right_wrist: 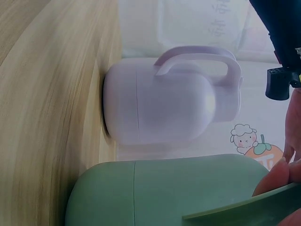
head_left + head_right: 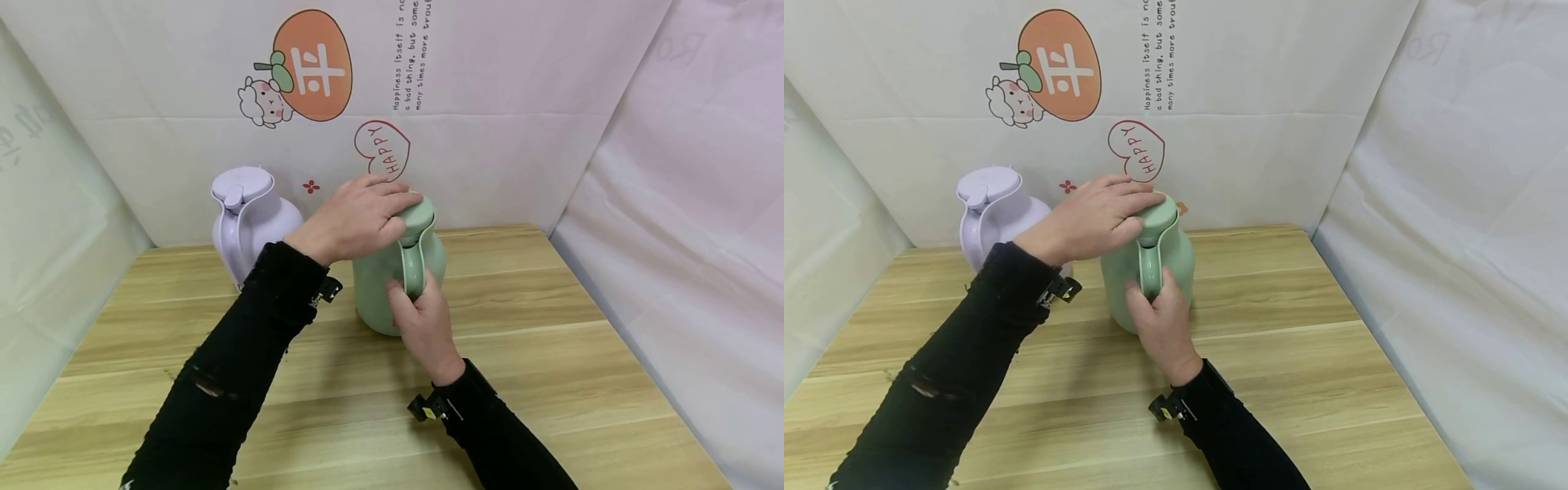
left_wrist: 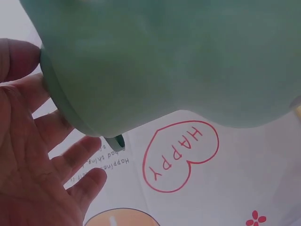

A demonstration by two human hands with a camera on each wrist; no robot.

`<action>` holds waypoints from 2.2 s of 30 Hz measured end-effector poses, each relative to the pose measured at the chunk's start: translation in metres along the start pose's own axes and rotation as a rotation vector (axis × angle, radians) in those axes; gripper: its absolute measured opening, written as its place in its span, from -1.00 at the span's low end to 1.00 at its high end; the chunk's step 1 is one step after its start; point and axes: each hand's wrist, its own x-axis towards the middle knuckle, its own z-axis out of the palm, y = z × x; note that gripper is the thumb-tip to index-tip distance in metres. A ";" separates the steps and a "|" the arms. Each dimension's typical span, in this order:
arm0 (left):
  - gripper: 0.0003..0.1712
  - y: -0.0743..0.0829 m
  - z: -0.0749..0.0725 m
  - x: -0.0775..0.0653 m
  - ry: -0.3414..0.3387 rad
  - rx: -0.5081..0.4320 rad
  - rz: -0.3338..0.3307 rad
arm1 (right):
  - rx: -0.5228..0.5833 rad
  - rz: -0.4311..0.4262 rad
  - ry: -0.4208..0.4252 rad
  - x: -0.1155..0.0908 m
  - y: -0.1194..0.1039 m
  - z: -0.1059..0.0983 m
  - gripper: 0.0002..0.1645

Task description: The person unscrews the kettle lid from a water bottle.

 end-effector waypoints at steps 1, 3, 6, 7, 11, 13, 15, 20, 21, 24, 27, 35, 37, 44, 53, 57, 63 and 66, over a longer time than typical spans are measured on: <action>-0.38 0.000 0.000 0.000 0.000 0.000 0.004 | 0.001 0.002 0.000 0.000 0.000 0.000 -0.72; -0.40 0.000 -0.001 0.000 -0.002 0.001 0.007 | 0.005 0.003 0.000 0.000 0.001 0.000 -0.71; -0.41 0.000 -0.002 -0.001 -0.001 0.003 0.012 | 0.010 0.003 -0.001 0.001 0.001 0.000 -0.70; -0.42 0.000 -0.002 0.000 0.001 0.004 0.014 | 0.011 0.002 -0.001 0.001 0.001 0.000 -0.69; -0.43 0.001 -0.003 0.000 0.005 0.003 0.015 | 0.002 0.005 0.006 0.001 0.000 0.000 -0.70; -0.44 0.001 -0.002 0.000 0.011 0.000 0.014 | -0.002 0.008 0.009 0.001 0.000 0.000 -0.72; -0.45 0.002 -0.002 0.000 0.018 -0.007 0.012 | -0.008 0.011 0.012 0.000 0.000 0.000 -0.73; -0.45 0.004 0.000 0.001 0.036 -0.030 -0.019 | -0.015 0.007 0.014 0.000 -0.001 0.000 -0.73; -0.45 0.004 0.000 0.001 0.040 -0.034 -0.027 | -0.014 0.008 0.014 0.000 -0.001 0.000 -0.73; -0.45 0.006 0.002 0.002 0.053 -0.044 -0.046 | -0.009 0.019 0.018 0.000 -0.002 0.000 -0.73; -0.45 0.007 0.004 0.002 0.069 -0.042 -0.062 | -0.006 0.035 0.025 0.000 -0.003 0.001 -0.74; -0.44 0.011 0.007 0.005 0.105 -0.017 -0.103 | -0.025 0.052 0.035 -0.002 -0.002 0.001 -0.77; -0.45 0.011 0.007 0.005 0.106 -0.019 -0.117 | -0.026 0.054 0.036 -0.002 -0.002 0.001 -0.77; -0.44 0.014 0.009 0.006 0.111 -0.017 -0.149 | -0.013 0.043 0.029 -0.002 -0.003 0.001 -0.76; -0.40 0.019 0.010 0.009 0.131 0.093 -0.187 | -0.030 0.027 0.030 -0.001 0.000 0.001 -0.76; -0.37 0.021 0.010 0.011 0.133 0.128 -0.223 | -0.037 0.023 0.029 -0.001 0.001 0.001 -0.76; -0.33 0.026 0.012 0.012 0.153 0.135 -0.279 | -0.035 0.027 0.030 -0.001 0.001 0.001 -0.75; -0.32 0.028 0.012 0.013 0.163 0.134 -0.295 | -0.041 0.029 0.034 -0.001 0.000 0.001 -0.75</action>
